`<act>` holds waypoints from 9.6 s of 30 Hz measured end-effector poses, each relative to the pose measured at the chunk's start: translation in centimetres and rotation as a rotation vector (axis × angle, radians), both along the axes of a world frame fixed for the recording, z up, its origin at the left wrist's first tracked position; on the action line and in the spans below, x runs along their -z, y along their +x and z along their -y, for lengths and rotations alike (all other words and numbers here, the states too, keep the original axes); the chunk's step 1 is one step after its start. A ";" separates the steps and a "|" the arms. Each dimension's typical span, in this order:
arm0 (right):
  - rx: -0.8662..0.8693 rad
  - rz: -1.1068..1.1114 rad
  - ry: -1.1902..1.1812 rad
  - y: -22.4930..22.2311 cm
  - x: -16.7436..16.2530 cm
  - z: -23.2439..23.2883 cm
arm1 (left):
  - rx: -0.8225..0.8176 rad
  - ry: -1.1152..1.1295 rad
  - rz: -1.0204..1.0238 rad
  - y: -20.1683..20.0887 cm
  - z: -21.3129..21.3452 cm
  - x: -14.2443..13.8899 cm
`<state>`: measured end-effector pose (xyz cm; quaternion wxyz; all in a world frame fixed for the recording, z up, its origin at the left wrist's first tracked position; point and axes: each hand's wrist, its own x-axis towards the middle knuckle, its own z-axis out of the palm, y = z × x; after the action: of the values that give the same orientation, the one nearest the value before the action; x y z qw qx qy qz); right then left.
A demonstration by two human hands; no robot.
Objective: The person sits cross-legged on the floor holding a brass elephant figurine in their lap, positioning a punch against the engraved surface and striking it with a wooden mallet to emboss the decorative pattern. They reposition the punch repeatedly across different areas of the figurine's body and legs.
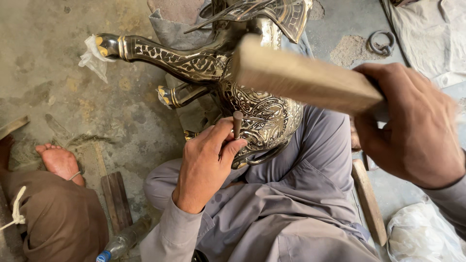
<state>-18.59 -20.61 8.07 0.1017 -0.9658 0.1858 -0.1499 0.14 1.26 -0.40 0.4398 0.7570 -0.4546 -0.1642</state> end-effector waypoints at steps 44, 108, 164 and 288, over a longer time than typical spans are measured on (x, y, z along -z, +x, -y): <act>0.151 -0.178 -0.020 -1.9 1.6 -1.9 | 0.121 0.025 -0.003 1.0 -0.1 -0.1; 0.253 -0.118 -0.184 -5.0 4.6 -2.3 | 0.348 -0.096 0.127 2.1 -0.4 0.7; 0.298 0.200 0.382 -3.9 3.4 -5.2 | 0.431 -0.057 0.126 3.1 -0.2 0.6; 0.583 0.273 0.567 -5.8 7.3 -8.3 | 0.636 0.129 -0.013 4.9 2.4 -1.3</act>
<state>-24.41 -12.29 0.82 0.3400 -0.7780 0.4697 -0.2419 5.04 -1.12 0.86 0.3206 0.6023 -0.6539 -0.3268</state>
